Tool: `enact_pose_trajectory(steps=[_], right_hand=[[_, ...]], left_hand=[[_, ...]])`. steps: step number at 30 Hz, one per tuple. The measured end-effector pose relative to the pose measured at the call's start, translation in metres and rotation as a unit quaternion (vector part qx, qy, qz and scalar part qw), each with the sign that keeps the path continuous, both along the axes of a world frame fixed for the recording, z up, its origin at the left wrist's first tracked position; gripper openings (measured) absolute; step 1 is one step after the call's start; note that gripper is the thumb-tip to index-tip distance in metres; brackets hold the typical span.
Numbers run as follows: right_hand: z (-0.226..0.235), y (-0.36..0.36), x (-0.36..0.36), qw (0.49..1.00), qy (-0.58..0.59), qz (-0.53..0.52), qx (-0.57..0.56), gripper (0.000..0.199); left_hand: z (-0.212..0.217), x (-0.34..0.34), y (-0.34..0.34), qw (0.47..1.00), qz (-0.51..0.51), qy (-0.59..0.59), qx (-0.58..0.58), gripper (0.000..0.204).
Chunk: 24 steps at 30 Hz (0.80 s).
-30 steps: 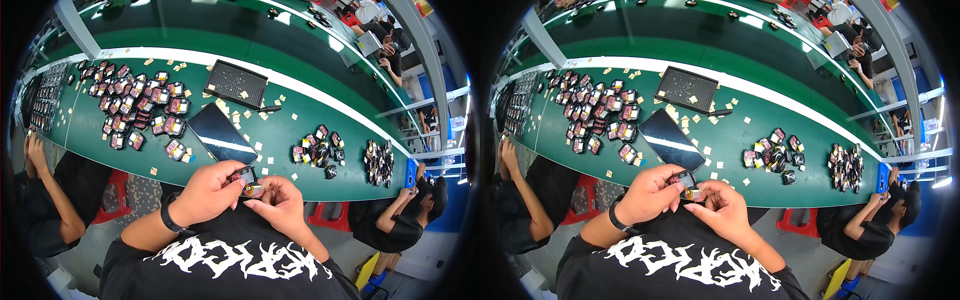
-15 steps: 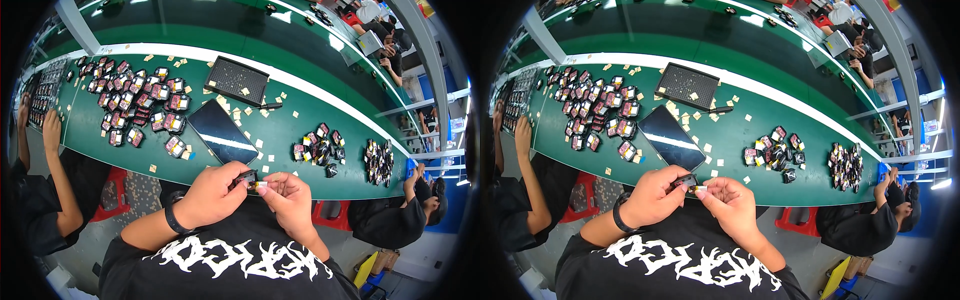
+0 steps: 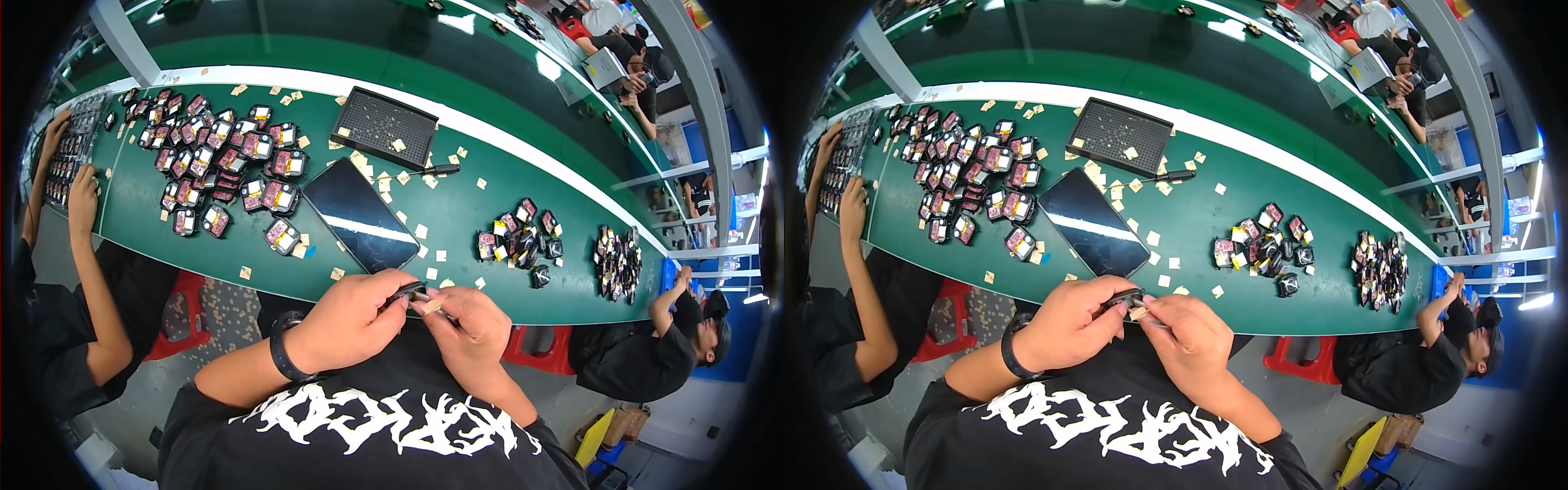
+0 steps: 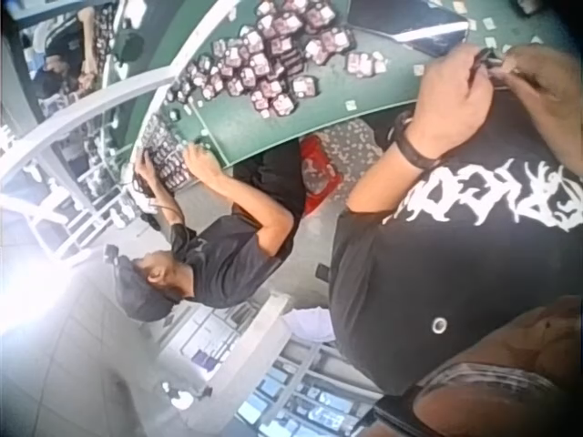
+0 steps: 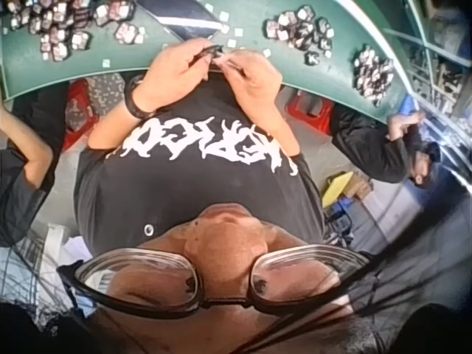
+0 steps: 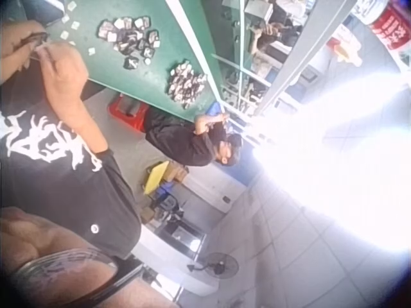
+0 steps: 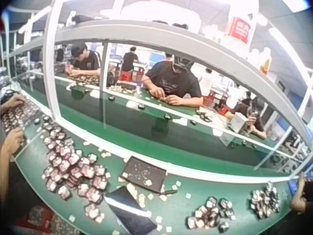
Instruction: Assemble internal electronic components and batteries into smartwatch housings on an assembly line.
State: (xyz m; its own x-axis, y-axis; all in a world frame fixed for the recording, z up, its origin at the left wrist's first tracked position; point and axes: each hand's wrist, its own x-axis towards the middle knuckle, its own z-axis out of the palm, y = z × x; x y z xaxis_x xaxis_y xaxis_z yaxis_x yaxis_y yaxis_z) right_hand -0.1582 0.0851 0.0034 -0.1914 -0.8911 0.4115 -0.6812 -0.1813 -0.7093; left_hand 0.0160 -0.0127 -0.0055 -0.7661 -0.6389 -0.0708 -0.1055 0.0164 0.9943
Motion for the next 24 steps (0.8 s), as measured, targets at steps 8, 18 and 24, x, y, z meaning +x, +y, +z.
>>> enact_pose_trajectory(steps=[8,18,24], right_hand=[[0.0,0.001,-0.003,0.999,-0.005,0.021,0.025,0.026],[-0.004,-0.002,-0.007,0.873,-0.44,0.02,0.208,0.029],[-0.004,0.0,-0.005,0.862,-0.444,0.019,0.244,0.021]], left_hand=[[0.008,-0.002,-0.001,0.99,-0.053,0.056,0.119,0.026],[-0.002,0.01,-0.01,0.977,-0.176,0.067,0.097,0.035],[-0.01,0.004,-0.008,0.966,-0.197,0.034,0.164,0.033]])
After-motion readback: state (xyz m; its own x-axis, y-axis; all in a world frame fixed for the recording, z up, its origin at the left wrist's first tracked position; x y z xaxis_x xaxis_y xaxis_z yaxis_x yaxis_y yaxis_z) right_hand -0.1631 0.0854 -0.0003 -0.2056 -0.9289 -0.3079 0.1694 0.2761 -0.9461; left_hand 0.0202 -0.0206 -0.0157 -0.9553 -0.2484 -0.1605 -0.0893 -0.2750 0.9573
